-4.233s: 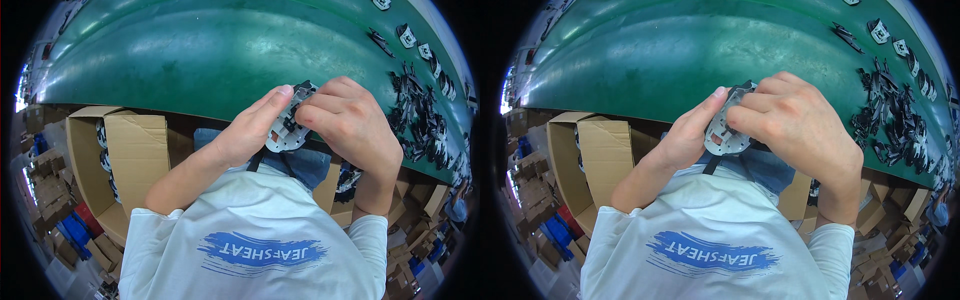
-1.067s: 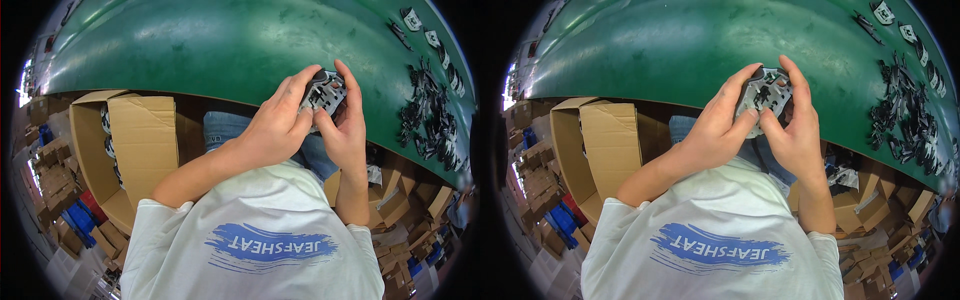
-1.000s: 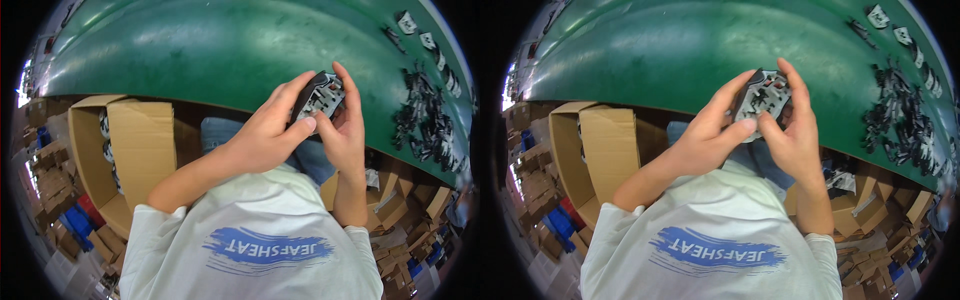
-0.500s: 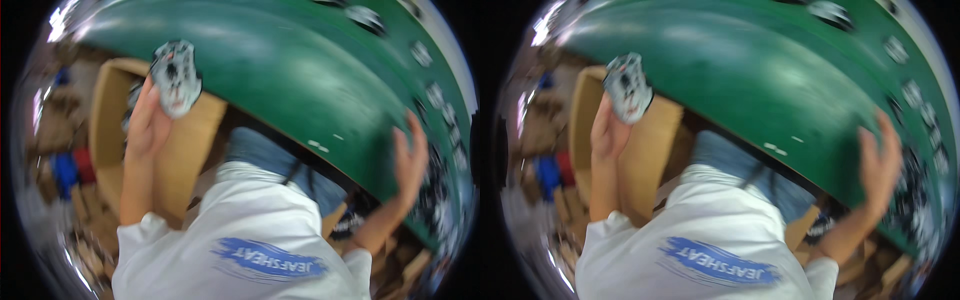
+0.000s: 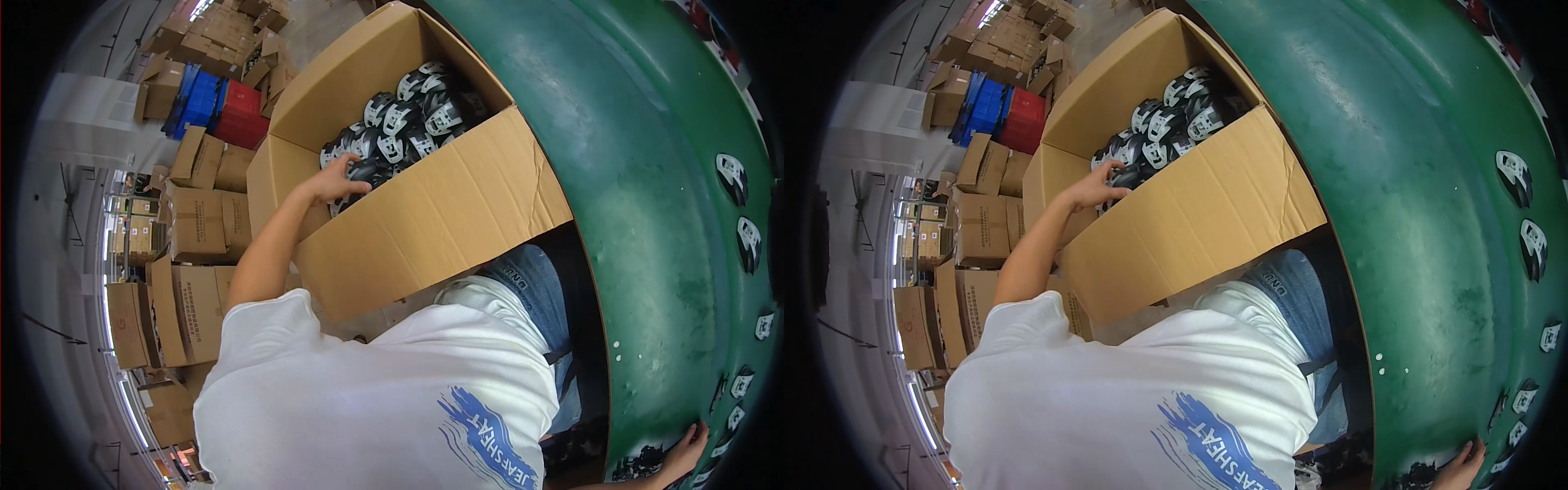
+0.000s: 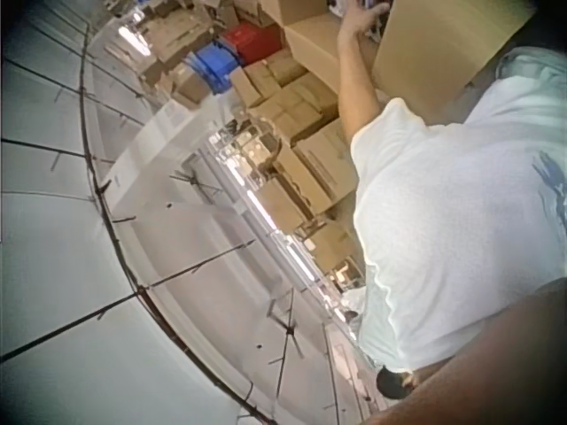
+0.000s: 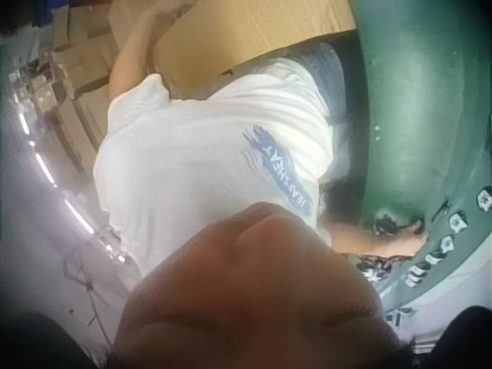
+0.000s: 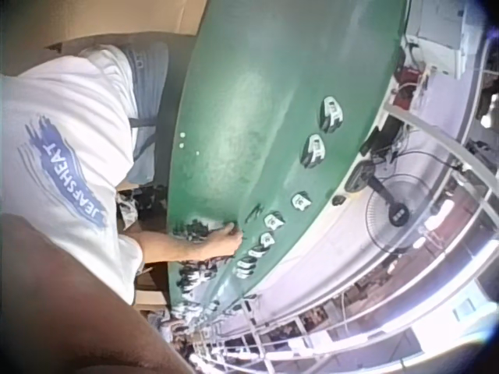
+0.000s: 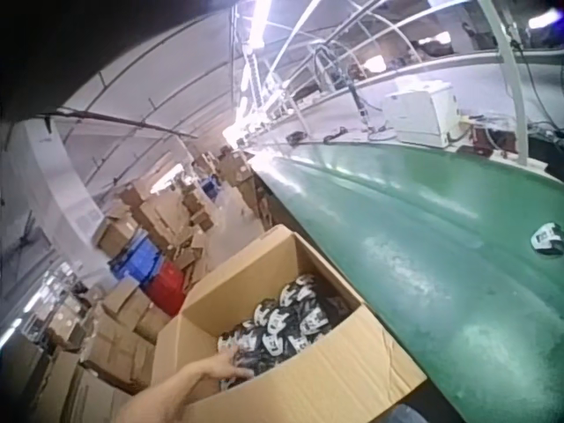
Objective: The person assembles computer mice by hand, picking up a mouse shell, inserting small black components, and placing the unit into a box. The person then reaches into a different box to retrieve a handful of small plastic parts and places them onto the work surface.
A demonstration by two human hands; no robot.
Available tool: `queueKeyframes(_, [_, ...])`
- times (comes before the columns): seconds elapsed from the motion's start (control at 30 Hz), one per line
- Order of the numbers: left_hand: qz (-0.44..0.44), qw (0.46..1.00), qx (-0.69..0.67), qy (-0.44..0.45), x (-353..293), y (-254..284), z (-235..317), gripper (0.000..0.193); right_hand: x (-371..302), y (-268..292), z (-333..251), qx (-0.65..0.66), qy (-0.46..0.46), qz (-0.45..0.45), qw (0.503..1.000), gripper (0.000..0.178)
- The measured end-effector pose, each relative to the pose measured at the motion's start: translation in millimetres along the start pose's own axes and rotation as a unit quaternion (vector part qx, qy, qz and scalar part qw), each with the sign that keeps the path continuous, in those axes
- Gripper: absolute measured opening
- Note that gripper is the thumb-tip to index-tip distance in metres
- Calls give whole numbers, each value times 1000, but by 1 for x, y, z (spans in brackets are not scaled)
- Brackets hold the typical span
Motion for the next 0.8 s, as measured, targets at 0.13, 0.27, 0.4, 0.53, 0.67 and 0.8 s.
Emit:
queueKeyframes(0.13, [52, 983, 172, -47, 17, -24, -13, 100, 10, 15, -28, 97, 38, 44, 994, 39])
queueKeyframes(0.27, [60, 961, 247, -105, 54, -11, 0, 110, -7, 19, -40, 229, 84, 119, 962, 33])
queueKeyframes(0.4, [223, 936, 190, -197, 13, 33, 82, 71, -22, 52, -131, 258, 116, 124, 951, 22])
queueKeyframes(0.53, [228, 896, -6, -381, 2, 19, 215, 48, -27, 54, -184, 303, 191, 173, 917, 13])
queueKeyframes(0.67, [46, 816, 0, -577, -35, -106, 404, 43, -44, 47, -199, 322, 191, 169, 912, 20])
queueKeyframes(0.8, [-49, 723, 53, -687, -35, -229, 542, 47, -56, 49, -196, 337, 171, 130, 917, 27])
Point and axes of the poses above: each hand's wrist, its own x-axis towards the middle knuckle, its own y-axis out of the back of the hand, z = x × y, the point moved 1 cm from there along x, towards the middle knuckle, and after that the axes turned 11 degrees about -z, right-handed, at the moved point
